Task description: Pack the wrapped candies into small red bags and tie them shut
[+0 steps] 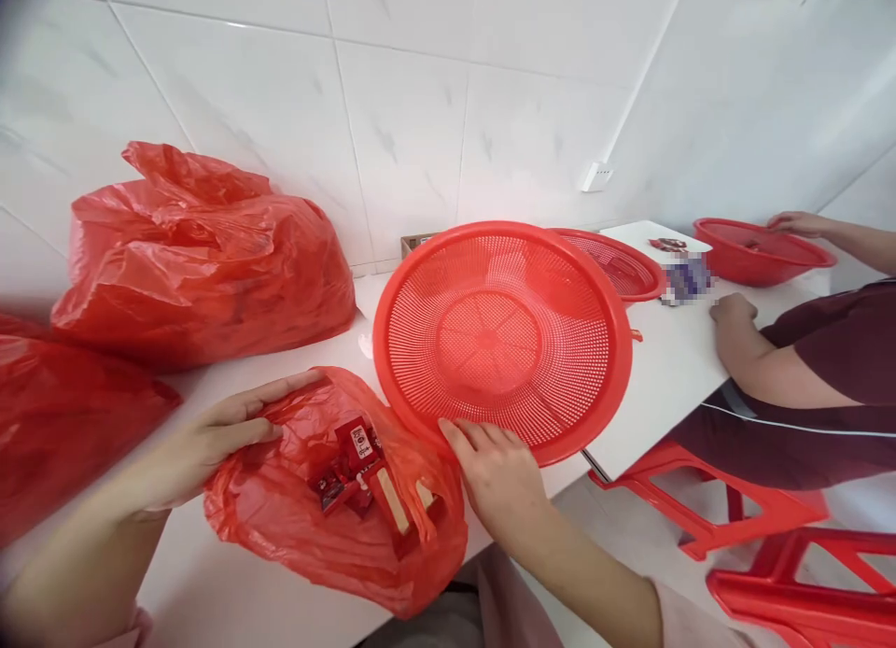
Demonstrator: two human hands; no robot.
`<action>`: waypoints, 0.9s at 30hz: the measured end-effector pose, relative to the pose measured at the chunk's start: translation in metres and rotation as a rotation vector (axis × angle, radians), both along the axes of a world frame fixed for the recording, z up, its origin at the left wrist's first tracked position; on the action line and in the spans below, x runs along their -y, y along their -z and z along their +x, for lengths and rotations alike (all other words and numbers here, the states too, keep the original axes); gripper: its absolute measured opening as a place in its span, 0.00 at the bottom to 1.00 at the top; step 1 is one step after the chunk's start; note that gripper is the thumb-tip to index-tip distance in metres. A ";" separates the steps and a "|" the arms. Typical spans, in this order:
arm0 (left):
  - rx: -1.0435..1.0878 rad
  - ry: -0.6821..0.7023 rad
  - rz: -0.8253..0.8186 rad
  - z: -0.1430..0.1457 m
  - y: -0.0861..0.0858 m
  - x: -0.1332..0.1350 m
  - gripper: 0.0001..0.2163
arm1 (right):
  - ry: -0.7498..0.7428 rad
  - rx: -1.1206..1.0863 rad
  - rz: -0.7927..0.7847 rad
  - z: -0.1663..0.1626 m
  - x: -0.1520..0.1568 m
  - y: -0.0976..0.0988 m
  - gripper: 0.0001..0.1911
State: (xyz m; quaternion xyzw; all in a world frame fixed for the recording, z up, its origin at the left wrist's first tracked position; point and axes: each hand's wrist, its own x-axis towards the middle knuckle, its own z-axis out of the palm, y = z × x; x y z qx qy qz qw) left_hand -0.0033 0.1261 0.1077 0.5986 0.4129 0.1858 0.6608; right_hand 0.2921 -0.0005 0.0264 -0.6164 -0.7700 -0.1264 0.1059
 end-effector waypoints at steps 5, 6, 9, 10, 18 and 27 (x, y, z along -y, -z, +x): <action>-0.024 -0.018 0.049 0.003 -0.003 0.002 0.23 | 0.026 -0.073 -0.070 0.005 -0.007 -0.018 0.24; -0.033 -0.012 0.059 0.002 -0.004 0.003 0.23 | 0.040 -0.083 -0.072 0.011 -0.012 -0.024 0.24; -0.044 0.018 0.065 -0.001 -0.004 0.002 0.25 | 0.026 -0.148 -0.019 0.021 -0.027 -0.039 0.21; -0.053 0.025 0.080 -0.002 -0.004 0.001 0.26 | -0.008 -0.200 0.015 0.021 -0.029 -0.042 0.20; -0.473 0.043 0.666 -0.014 -0.006 0.019 0.35 | -0.382 -0.693 0.053 -0.036 0.031 -0.065 0.29; -0.934 -0.097 0.750 -0.052 -0.010 0.083 0.35 | -0.168 -0.903 -0.096 -0.022 0.022 -0.035 0.16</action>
